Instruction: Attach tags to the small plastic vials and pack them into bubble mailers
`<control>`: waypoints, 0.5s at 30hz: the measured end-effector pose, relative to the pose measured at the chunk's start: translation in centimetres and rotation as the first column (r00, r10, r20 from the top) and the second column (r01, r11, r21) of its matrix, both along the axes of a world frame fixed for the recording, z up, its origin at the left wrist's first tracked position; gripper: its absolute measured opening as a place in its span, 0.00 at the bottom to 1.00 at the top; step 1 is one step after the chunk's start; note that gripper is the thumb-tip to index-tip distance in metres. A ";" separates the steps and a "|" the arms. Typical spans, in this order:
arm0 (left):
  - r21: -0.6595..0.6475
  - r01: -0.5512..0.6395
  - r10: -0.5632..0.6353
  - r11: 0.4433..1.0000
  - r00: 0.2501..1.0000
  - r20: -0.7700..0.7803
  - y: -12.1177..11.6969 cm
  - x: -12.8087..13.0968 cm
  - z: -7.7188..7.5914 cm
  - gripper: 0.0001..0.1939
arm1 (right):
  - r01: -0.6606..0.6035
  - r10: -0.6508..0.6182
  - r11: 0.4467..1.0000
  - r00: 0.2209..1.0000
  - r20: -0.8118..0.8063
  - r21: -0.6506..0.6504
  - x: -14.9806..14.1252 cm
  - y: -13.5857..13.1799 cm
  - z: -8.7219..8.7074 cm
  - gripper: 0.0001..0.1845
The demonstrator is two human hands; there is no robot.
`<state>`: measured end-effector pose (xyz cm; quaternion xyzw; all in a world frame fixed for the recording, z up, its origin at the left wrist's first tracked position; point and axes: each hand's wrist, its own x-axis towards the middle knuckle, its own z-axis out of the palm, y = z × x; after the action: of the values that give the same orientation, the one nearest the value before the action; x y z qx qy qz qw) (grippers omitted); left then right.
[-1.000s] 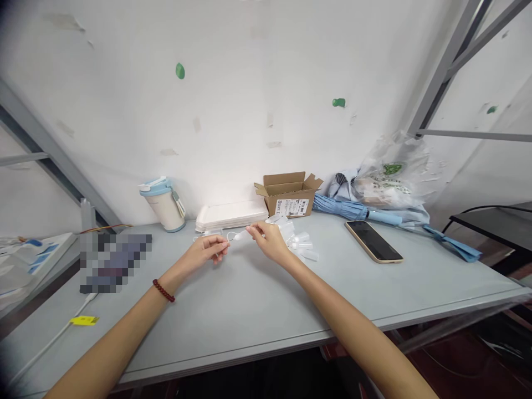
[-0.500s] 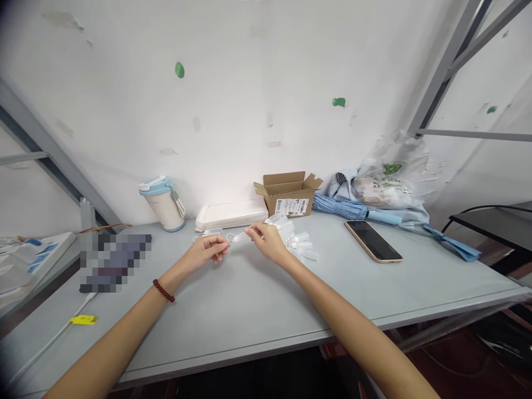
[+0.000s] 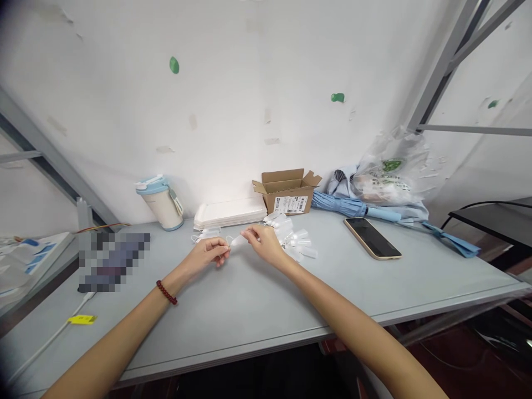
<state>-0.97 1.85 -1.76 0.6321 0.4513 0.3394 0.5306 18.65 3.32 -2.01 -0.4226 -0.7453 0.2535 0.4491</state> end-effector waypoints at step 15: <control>-0.027 -0.070 0.071 0.997 0.997 0.033 0.1 0.7 0.3 0.17 | 0.088 -0.099 0.988 0.992 -0.082 -0.130 1.0 1.0 0.5 0.21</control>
<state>-0.23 1.96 -1.41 0.6029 0.4687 0.3628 0.5341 19.64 4.32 -1.47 -0.4732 -0.6865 0.2970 0.4653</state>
